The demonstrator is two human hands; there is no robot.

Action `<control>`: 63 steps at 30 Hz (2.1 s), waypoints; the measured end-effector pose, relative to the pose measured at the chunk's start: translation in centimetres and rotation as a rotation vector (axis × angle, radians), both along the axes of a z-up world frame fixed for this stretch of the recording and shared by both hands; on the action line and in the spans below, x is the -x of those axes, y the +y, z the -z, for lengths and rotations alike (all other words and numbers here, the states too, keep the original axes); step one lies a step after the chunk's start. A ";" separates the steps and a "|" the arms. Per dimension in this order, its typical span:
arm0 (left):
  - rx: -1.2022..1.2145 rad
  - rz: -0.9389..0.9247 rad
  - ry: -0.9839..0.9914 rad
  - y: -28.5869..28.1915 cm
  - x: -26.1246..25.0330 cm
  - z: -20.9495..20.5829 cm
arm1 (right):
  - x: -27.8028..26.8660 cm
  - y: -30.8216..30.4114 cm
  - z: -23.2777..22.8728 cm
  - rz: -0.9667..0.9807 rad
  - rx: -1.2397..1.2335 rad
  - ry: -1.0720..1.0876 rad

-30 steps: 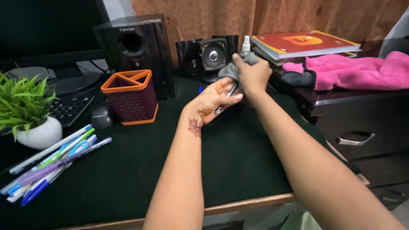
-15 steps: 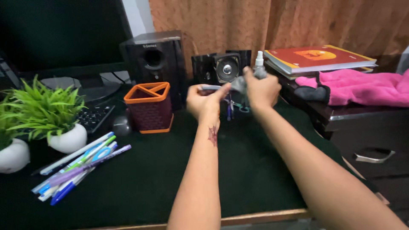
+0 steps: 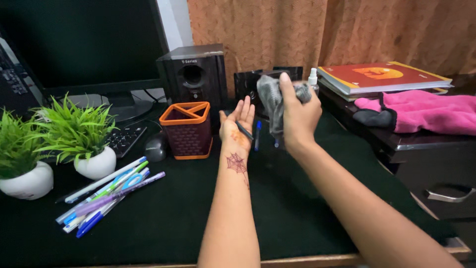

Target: The person wipes a desk surface and various items using a grey cloth and a pink towel. They handle pens, a pen holder, and a speaker, moving them aside to clean underneath before placing them back.

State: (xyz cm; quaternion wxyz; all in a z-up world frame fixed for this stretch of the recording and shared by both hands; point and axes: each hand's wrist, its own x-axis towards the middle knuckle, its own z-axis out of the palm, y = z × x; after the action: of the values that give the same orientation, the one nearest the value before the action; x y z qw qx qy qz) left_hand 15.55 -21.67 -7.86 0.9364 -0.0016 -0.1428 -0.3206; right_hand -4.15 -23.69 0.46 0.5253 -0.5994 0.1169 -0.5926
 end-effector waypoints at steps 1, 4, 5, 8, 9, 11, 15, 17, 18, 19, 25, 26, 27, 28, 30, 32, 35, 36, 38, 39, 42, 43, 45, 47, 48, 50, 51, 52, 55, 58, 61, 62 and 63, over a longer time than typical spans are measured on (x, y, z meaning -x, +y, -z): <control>0.106 0.093 -0.198 -1.0 0.0 0.3 | -0.1 -0.3 0.5 0.073 0.055 0.018; 0.155 0.217 -0.523 -3.6 2.4 -0.1 | -2.6 0.2 2.7 0.255 0.807 -0.001; -0.007 0.162 -0.444 -3.5 4.0 0.0 | -2.7 -0.6 2.9 0.124 0.629 0.040; -0.153 0.125 -0.410 -3.6 8.8 -1.3 | -2.5 -3.2 2.4 -0.140 0.204 0.141; -0.148 0.136 -0.436 -3.6 10.1 -1.7 | -2.2 -4.1 2.1 -0.131 0.131 0.156; -0.272 0.162 -0.455 -3.8 12.1 -2.0 | -1.6 -5.3 2.1 -0.136 0.029 0.178; -0.371 0.018 -0.415 -3.5 12.4 -2.0 | -1.4 -3.6 1.6 -0.160 0.032 0.196; -0.188 0.002 -0.327 -2.4 10.8 -2.9 | -1.2 -0.5 0.9 -0.169 -0.002 0.239; -0.097 -0.005 -0.287 -1.8 10.4 -3.7 | -0.8 1.3 0.5 -0.182 -0.066 0.279; -0.113 -0.151 -0.331 -0.7 10.5 -4.6 | -0.1 2.8 0.1 -0.200 -0.125 0.322; -0.292 -0.906 -0.607 9.8 16.0 -8.4 | 2.9 8.6 -0.6 -0.562 0.112 -0.020; -0.374 -0.954 -0.590 11.5 16.6 -8.5 | 3.0 9.0 -0.3 -0.524 0.106 0.023; -0.457 -1.006 -0.572 13.3 16.8 -8.6 | 2.9 9.5 -0.2 -0.489 0.100 0.063; -0.459 -0.998 -0.590 14.7 17.0 -8.6 | 2.9 9.9 0.0 -0.455 0.096 0.102; -0.461 -0.985 -0.634 17.0 16.7 -8.7 | 3.1 9.9 -0.1 -0.409 0.174 0.112; -0.579 -0.994 -0.709 19.1 16.9 -8.1 | 3.7 10.2 0.0 -0.367 0.229 0.143; -0.635 -1.086 -0.815 22.5 16.3 -8.1 | 4.4 10.3 -0.2 -0.266 0.294 0.224; -0.637 -1.128 -0.850 23.8 16.0 -8.1 | 4.6 10.2 -0.3 -0.215 0.306 0.247; -0.699 -1.065 -0.587 27.6 14.4 -8.2 | 4.2 9.7 -1.1 -0.168 0.281 0.261; -0.714 -1.133 -0.551 29.5 13.3 -8.0 | 4.3 9.3 -1.0 -0.176 0.244 0.273; -0.542 -1.283 -0.590 34.1 8.7 -5.9 | 3.7 8.0 -0.3 -0.115 0.221 0.290; -0.597 -1.260 -0.583 35.2 7.3 -4.6 | 3.3 7.4 -0.1 -0.079 0.229 0.293; -0.708 -1.208 -0.569 37.2 5.2 -2.0 | 2.7 6.0 0.3 -0.043 0.238 0.343; -0.920 -1.266 -0.608 38.8 4.6 0.0 | 2.2 4.7 0.8 -0.005 0.239 0.351; -1.026 -1.292 -0.626 39.2 4.4 0.3 | 2.0 4.2 1.1 0.014 0.238 0.332; -1.293 -1.274 -0.700 39.9 4.6 0.6 | 1.4 2.9 1.3 0.055 0.219 0.337; -1.427 -1.258 -0.735 40.1 4.9 0.7 | 1.1 2.2 1.4 0.077 0.203 0.362; -1.442 -1.253 -0.748 40.3 5.2 0.7 | 0.9 1.4 1.4 0.100 0.186 0.386; -1.477 -1.232 -0.801 40.5 5.3 0.3 | 0.3 -1.1 2.0 0.108 0.139 0.369; -1.480 -1.235 -0.899 41.2 5.2 -0.2 | -0.5 -4.2 2.7 0.194 0.133 0.303; -1.639 -1.297 -0.970 40.5 6.8 -1.8 | -1.2 -8.1 3.5 0.243 -0.045 0.346; -1.802 -1.328 -0.945 40.4 8.2 -2.5 | -1.5 -9.5 3.8 0.276 -0.110 0.345; -1.960 -1.357 -0.918 39.7 9.4 -3.3 | -2.0 -10.7 4.0 0.315 -0.174 0.341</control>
State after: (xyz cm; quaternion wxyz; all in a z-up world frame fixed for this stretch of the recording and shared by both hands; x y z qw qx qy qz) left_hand 6.11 17.99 -4.58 0.3860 0.8702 -0.1288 0.2779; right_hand -2.18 -34.43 -3.53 0.4489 -0.6177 0.3464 -0.5449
